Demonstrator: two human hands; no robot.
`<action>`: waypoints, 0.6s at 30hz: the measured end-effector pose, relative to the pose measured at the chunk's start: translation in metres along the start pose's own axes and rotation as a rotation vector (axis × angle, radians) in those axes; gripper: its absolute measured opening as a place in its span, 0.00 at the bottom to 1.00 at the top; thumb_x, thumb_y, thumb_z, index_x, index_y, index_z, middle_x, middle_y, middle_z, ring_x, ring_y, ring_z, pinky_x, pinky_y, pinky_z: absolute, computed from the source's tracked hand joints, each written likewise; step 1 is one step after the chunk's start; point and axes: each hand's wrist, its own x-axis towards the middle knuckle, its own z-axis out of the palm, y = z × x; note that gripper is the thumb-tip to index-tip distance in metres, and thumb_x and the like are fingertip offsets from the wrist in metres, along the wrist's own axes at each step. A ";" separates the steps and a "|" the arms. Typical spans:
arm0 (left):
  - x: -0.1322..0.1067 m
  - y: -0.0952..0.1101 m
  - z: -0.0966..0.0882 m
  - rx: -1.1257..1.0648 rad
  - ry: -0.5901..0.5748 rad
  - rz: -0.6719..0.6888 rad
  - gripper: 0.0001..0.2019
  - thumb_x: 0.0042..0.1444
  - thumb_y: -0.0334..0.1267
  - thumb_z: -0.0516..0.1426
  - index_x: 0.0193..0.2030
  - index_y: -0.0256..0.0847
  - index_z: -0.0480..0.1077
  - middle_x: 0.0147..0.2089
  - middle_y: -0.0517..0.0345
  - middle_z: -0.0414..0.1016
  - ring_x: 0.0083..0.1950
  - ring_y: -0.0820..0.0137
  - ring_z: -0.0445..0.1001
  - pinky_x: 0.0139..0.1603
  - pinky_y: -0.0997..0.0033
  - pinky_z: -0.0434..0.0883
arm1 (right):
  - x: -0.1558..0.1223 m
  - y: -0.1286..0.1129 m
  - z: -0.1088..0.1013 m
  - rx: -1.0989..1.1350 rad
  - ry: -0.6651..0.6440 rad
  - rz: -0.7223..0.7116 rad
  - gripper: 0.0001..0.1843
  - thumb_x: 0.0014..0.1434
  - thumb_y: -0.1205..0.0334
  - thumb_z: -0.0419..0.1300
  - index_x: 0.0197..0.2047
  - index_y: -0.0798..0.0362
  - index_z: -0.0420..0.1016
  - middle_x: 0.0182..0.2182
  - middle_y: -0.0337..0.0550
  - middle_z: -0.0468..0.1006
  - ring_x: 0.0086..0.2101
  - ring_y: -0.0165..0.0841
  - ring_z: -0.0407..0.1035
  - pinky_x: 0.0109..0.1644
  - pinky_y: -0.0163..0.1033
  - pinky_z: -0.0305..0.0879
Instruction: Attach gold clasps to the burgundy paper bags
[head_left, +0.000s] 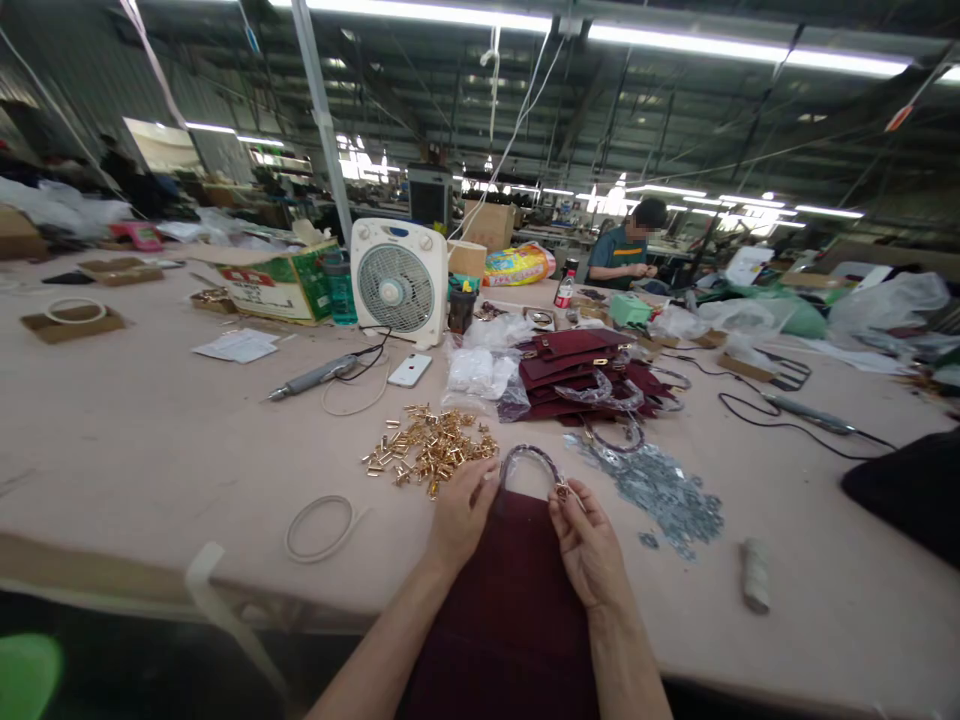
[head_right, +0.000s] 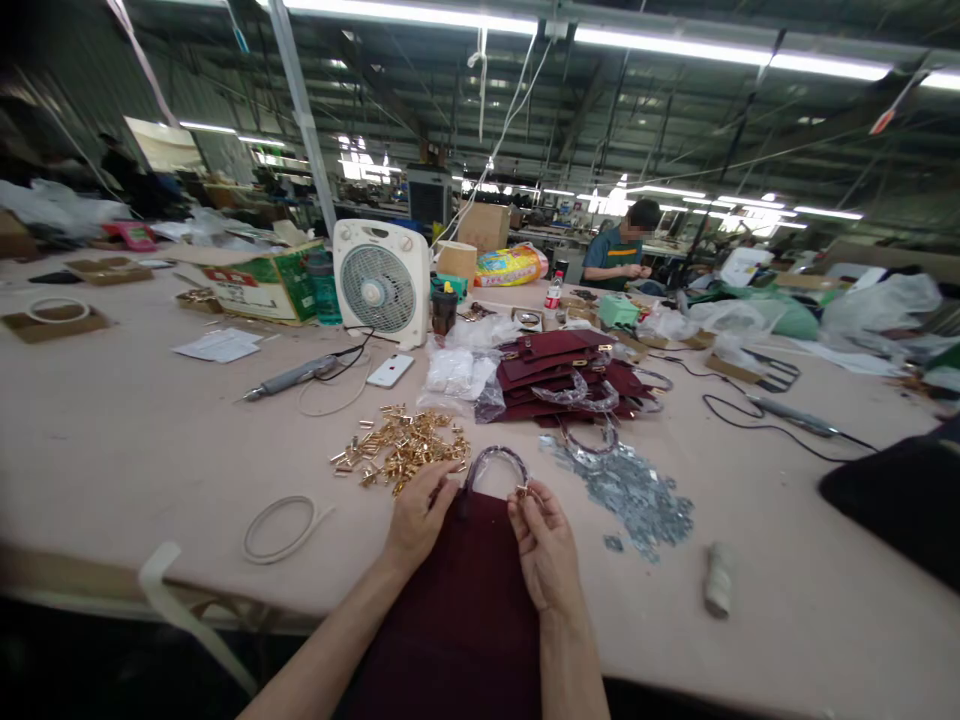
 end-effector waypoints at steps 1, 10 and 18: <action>-0.005 0.002 0.000 0.037 0.034 -0.039 0.15 0.70 0.41 0.55 0.60 0.45 0.74 0.59 0.48 0.77 0.59 0.60 0.76 0.62 0.55 0.74 | -0.001 -0.001 -0.004 -0.015 -0.003 -0.002 0.25 0.50 0.60 0.80 0.51 0.44 0.82 0.45 0.38 0.83 0.45 0.32 0.79 0.53 0.35 0.79; -0.027 0.020 -0.007 0.060 0.071 -0.314 0.24 0.56 0.35 0.64 0.60 0.42 0.72 0.61 0.46 0.73 0.62 0.55 0.74 0.66 0.50 0.72 | -0.006 0.006 -0.020 -0.157 0.006 -0.048 0.19 0.51 0.54 0.78 0.46 0.47 0.84 0.42 0.41 0.83 0.46 0.36 0.78 0.58 0.44 0.75; 0.007 0.026 -0.023 -0.944 -0.333 -0.783 0.24 0.45 0.31 0.67 0.52 0.35 0.76 0.48 0.45 0.84 0.42 0.60 0.84 0.44 0.64 0.79 | -0.011 0.003 -0.023 -0.247 0.023 -0.179 0.18 0.50 0.55 0.78 0.45 0.44 0.85 0.43 0.41 0.83 0.44 0.35 0.74 0.52 0.41 0.71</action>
